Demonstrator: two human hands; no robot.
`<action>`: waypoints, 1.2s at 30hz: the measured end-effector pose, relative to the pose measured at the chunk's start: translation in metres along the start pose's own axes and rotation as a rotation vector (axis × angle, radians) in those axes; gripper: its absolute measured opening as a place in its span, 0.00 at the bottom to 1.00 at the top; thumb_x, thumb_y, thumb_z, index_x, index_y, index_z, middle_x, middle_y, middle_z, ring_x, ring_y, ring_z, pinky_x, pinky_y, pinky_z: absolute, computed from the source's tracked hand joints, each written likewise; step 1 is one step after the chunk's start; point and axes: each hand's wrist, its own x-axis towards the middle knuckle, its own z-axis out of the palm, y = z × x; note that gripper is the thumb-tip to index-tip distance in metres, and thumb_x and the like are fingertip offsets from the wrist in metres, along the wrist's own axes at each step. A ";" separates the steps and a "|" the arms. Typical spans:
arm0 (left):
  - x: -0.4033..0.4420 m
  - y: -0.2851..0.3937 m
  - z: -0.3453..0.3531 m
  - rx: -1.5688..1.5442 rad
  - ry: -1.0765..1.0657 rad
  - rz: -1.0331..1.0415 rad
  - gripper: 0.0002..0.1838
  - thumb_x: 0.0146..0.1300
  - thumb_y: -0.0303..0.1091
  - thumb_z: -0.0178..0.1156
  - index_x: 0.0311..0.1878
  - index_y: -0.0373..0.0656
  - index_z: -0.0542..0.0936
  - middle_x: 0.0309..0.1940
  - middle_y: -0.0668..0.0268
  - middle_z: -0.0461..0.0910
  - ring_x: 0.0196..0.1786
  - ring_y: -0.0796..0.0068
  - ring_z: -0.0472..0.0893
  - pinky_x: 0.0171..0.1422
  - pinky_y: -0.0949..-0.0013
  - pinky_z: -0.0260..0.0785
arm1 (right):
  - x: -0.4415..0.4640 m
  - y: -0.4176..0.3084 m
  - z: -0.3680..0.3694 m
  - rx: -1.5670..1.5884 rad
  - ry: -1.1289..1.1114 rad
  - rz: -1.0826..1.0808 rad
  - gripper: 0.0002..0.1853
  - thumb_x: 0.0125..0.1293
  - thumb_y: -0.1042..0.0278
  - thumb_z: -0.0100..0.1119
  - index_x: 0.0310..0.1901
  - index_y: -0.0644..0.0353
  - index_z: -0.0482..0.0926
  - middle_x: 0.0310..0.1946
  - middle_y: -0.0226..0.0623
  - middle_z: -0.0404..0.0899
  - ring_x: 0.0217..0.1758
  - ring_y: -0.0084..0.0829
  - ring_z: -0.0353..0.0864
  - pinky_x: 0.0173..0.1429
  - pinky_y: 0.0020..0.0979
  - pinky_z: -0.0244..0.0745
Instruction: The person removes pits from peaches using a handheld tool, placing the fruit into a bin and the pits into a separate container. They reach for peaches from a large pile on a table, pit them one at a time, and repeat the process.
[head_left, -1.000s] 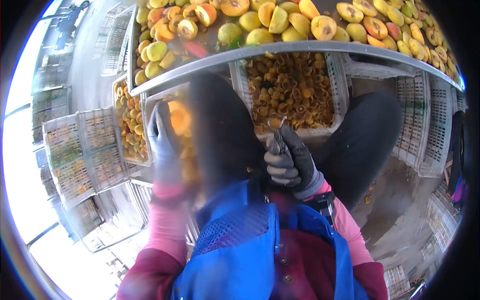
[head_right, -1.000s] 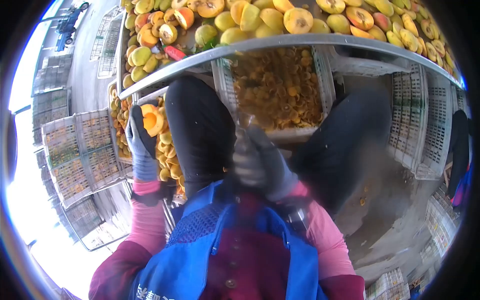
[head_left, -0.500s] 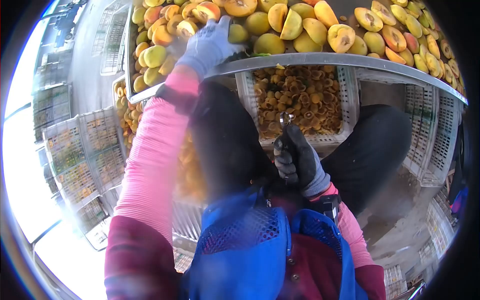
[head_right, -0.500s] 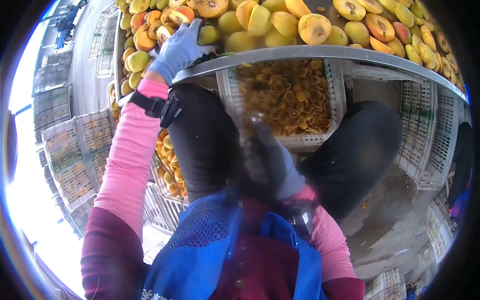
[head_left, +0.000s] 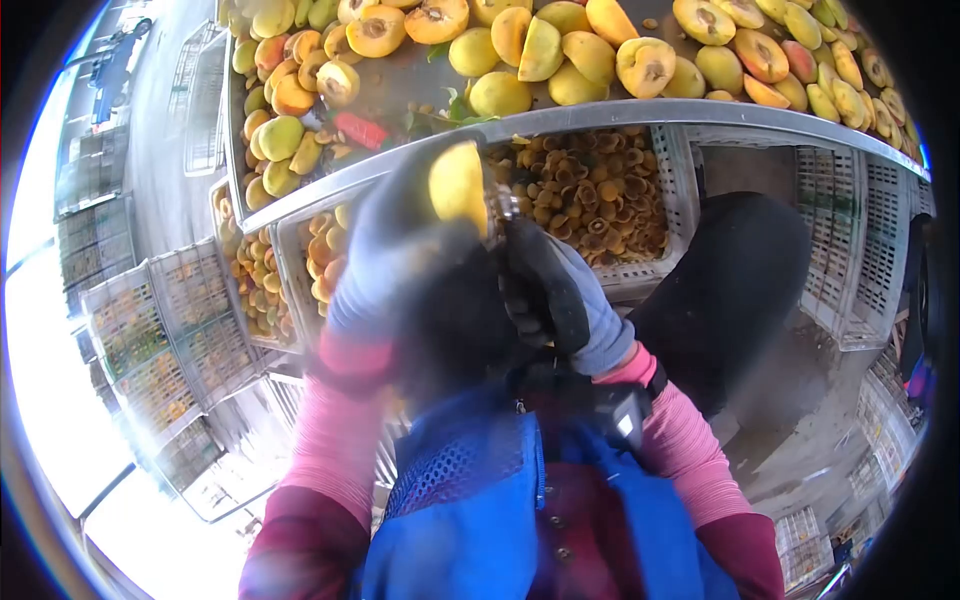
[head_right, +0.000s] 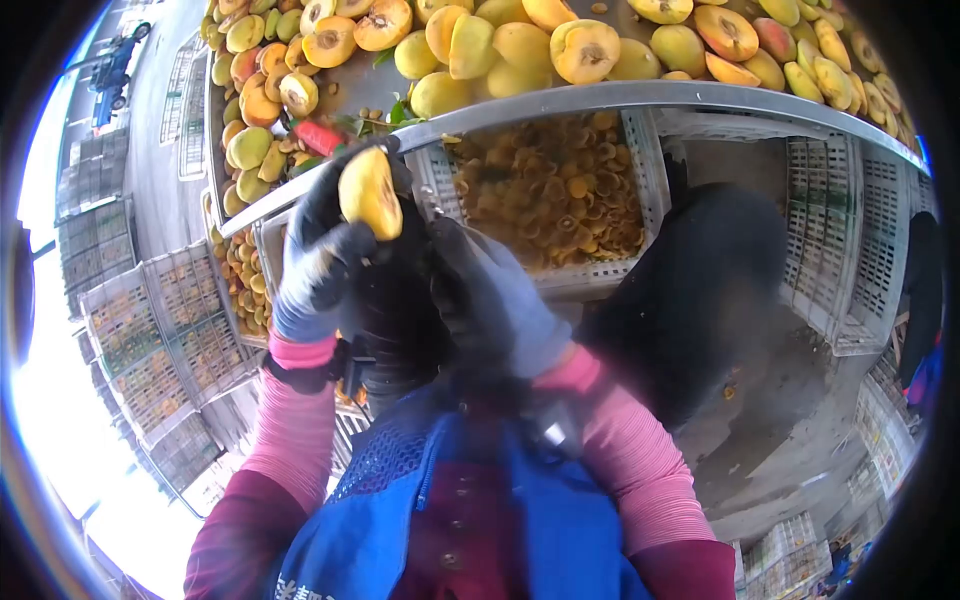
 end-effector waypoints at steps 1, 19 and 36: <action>-0.003 -0.012 0.002 0.000 -0.004 0.094 0.42 0.48 0.37 0.69 0.65 0.29 0.63 0.54 0.60 0.71 0.55 0.74 0.71 0.59 0.71 0.64 | -0.003 0.000 0.004 -0.020 0.049 -0.050 0.20 0.68 0.47 0.48 0.41 0.59 0.72 0.20 0.28 0.70 0.13 0.16 0.63 0.15 0.18 0.55; -0.042 -0.029 0.073 -0.042 0.396 0.213 0.22 0.72 0.45 0.40 0.52 0.36 0.74 0.43 0.63 0.76 0.45 0.77 0.75 0.52 0.73 0.67 | -0.036 0.039 0.007 -0.940 0.260 -0.752 0.11 0.64 0.69 0.53 0.45 0.64 0.72 0.29 0.51 0.76 0.33 0.47 0.79 0.36 0.38 0.71; -0.035 -0.017 0.042 0.735 0.074 0.626 0.14 0.64 0.29 0.57 0.50 0.33 0.73 0.38 0.58 0.76 0.38 0.68 0.77 0.44 0.69 0.70 | -0.029 0.034 -0.004 -0.360 0.243 -0.830 0.08 0.62 0.78 0.54 0.43 0.62 0.70 0.34 0.30 0.72 0.34 0.17 0.70 0.35 0.20 0.67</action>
